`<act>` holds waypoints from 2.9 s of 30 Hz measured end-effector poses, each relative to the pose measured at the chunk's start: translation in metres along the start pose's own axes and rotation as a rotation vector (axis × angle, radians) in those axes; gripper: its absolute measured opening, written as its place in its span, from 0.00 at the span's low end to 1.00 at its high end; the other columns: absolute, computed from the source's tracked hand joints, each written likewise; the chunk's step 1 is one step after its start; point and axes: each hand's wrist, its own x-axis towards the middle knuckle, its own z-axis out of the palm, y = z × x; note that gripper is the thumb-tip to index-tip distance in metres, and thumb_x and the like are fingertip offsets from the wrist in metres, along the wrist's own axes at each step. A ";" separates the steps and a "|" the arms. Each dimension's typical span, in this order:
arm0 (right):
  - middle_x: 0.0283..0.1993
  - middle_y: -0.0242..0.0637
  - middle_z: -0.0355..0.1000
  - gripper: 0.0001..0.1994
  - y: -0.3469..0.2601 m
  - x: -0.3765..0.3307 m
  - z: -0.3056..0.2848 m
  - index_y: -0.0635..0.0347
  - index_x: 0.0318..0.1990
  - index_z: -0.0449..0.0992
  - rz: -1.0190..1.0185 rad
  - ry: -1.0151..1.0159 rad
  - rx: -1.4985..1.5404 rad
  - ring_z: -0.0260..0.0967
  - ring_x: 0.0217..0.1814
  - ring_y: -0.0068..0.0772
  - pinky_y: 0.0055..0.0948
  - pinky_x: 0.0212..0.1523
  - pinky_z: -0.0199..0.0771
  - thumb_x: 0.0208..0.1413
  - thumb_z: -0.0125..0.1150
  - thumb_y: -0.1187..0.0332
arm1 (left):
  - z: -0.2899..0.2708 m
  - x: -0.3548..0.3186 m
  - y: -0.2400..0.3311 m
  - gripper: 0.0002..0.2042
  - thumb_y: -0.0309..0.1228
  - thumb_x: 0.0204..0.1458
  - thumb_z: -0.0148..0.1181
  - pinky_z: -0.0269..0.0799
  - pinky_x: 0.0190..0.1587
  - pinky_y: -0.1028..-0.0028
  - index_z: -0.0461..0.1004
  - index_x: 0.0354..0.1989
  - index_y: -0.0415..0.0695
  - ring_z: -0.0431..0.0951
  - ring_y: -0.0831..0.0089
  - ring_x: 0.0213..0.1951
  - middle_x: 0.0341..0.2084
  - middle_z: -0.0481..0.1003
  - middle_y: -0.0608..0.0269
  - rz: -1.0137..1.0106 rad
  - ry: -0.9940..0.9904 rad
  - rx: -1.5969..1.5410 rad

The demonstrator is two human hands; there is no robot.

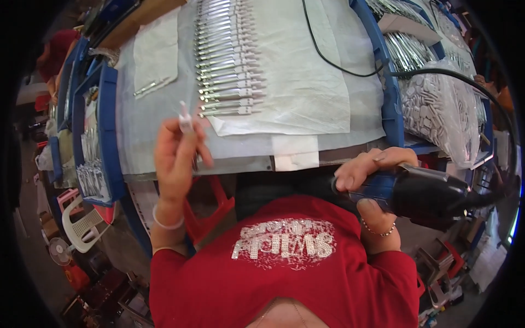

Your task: Assembling small metal compass components at a manufacturing workbench.

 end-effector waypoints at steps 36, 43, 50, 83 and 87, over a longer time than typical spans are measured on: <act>0.29 0.36 0.70 0.30 0.038 -0.007 -0.016 0.58 0.50 0.61 0.222 -0.196 -0.160 0.68 0.27 0.29 0.27 0.31 0.71 0.39 0.72 0.72 | 0.124 -0.083 -0.122 0.14 0.38 0.63 0.45 0.54 0.18 0.84 0.71 0.38 0.39 0.58 0.86 0.16 0.19 0.66 0.71 -0.623 0.039 -0.714; 0.28 0.38 0.74 0.27 0.025 0.012 0.009 0.52 0.47 0.60 -0.167 -0.540 0.066 0.74 0.25 0.34 0.31 0.29 0.76 0.43 0.72 0.72 | 0.125 -0.080 -0.120 0.11 0.33 0.64 0.44 0.52 0.19 0.85 0.71 0.42 0.39 0.57 0.86 0.17 0.19 0.64 0.71 -0.666 0.003 -0.752; 0.26 0.39 0.73 0.23 0.036 0.012 0.033 0.53 0.43 0.64 -0.192 -0.573 0.078 0.73 0.23 0.34 0.30 0.26 0.77 0.41 0.71 0.76 | 0.127 -0.077 -0.113 0.11 0.33 0.63 0.44 0.50 0.19 0.86 0.72 0.43 0.40 0.56 0.89 0.17 0.17 0.63 0.76 -0.718 0.012 -0.749; 0.22 0.39 0.72 0.17 0.050 0.021 0.049 0.59 0.35 0.65 -0.066 -0.581 0.028 0.72 0.20 0.32 0.28 0.22 0.75 0.41 0.70 0.78 | 0.126 -0.079 -0.117 0.10 0.31 0.63 0.45 0.58 0.22 0.86 0.73 0.38 0.39 0.63 0.90 0.21 0.20 0.69 0.76 -0.668 0.016 -0.547; 0.21 0.39 0.71 0.16 0.053 0.022 0.051 0.59 0.33 0.65 -0.070 -0.585 0.058 0.71 0.19 0.32 0.28 0.21 0.74 0.41 0.69 0.78 | 0.127 -0.081 -0.120 0.10 0.30 0.62 0.45 0.59 0.23 0.86 0.73 0.37 0.38 0.63 0.90 0.21 0.21 0.69 0.75 -0.677 0.008 -0.532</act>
